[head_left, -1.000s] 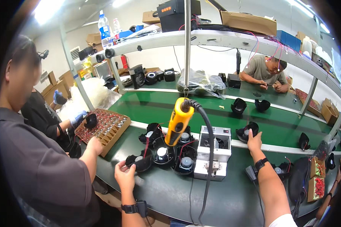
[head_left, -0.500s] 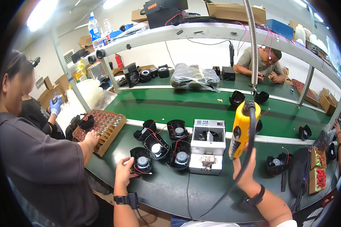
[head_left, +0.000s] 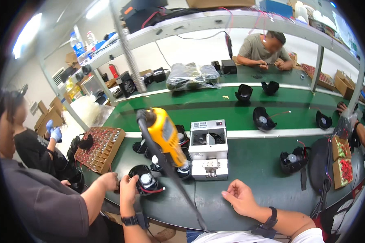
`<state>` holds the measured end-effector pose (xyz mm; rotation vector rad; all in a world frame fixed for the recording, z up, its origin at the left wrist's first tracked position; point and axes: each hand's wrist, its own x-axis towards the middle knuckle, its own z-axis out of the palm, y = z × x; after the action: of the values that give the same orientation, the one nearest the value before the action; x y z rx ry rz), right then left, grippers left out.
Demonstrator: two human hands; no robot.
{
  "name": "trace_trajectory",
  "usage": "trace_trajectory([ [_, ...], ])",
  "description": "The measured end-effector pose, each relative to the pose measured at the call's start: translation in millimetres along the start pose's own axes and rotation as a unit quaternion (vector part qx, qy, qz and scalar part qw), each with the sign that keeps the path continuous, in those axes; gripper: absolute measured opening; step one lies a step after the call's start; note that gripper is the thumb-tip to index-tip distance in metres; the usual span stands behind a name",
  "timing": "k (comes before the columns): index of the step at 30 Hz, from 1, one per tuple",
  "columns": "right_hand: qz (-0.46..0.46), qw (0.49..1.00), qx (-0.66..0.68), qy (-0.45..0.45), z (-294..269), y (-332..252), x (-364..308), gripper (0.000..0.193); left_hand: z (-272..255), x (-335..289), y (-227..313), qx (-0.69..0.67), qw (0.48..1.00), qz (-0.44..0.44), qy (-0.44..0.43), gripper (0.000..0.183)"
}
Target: Assemble a speaker into a plastic housing using an electric screwdriver.
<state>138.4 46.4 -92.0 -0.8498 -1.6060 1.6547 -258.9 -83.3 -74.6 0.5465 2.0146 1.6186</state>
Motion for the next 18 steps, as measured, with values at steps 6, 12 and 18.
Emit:
trace_trajectory([
  [6, 0.168, 0.953, 0.193, -0.159, 12, 1, 5, 0.035, 37, -90, 20, -0.071, 0.99, 0.032, -0.122, 0.029],
  [12, 0.217, 0.888, 0.326, -0.239, 17, -10, 4, 0.075, 134, -136, 33, -0.119, 0.919, -0.048, -0.373, 0.044],
  [18, 0.157, 0.94, 0.283, -0.105, -23, 0, -5, 0.07, 187, -159, 64, 0.162, 0.927, 0.176, -0.288, 0.049],
])
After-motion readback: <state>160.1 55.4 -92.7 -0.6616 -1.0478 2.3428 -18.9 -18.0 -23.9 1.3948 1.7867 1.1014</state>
